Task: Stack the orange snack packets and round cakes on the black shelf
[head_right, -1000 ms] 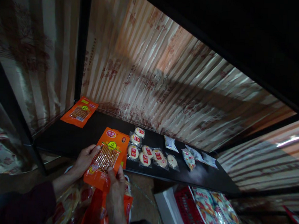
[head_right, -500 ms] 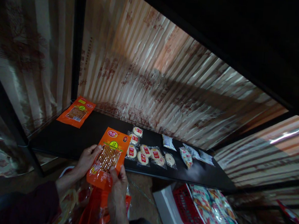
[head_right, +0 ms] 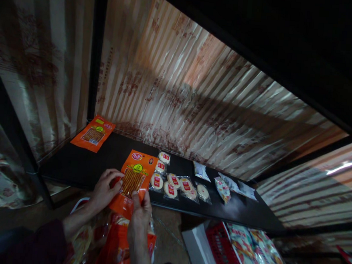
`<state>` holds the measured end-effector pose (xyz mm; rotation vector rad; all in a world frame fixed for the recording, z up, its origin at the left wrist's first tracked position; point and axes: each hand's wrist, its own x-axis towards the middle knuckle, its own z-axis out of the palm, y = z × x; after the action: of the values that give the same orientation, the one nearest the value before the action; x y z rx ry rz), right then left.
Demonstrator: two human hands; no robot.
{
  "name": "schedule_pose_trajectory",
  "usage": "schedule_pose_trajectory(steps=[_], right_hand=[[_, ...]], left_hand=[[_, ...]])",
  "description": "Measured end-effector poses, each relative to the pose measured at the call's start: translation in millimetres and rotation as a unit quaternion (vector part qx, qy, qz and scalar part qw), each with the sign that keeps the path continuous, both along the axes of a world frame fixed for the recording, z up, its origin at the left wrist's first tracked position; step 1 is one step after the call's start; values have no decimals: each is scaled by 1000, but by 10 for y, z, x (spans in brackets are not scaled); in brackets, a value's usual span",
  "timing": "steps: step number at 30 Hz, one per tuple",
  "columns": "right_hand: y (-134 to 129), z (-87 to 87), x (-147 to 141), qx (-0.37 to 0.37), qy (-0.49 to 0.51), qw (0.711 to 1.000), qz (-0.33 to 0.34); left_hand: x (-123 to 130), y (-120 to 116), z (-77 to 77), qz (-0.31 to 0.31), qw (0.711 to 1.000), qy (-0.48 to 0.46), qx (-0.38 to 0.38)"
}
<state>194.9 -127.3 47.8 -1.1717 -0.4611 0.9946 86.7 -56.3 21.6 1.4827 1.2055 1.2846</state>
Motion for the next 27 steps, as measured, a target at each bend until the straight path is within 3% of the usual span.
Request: schedule_pose_trajectory(steps=[3, 9, 16, 19, 22, 27], right_hand=[[55, 20, -91, 8, -3, 1000, 6], [137, 38, -278, 26, -45, 998, 37], [216, -115, -470, -1, -145, 989, 33], [199, -88, -554, 12, -259, 964, 50], [182, -42, -603, 18, -386, 921, 56], [187, -62, -644, -9, -489, 870, 62]], left_hand=[[-62, -38, 35, -26, 999, -24, -12], [-217, -111, 94, -107, 978, -138, -112], [-337, -176, 168, -182, 919, -287, -201], [-353, -186, 194, -179, 899, -338, -214], [-349, -194, 226, -176, 885, -363, -235], [-305, -162, 193, -159, 857, -407, -273]])
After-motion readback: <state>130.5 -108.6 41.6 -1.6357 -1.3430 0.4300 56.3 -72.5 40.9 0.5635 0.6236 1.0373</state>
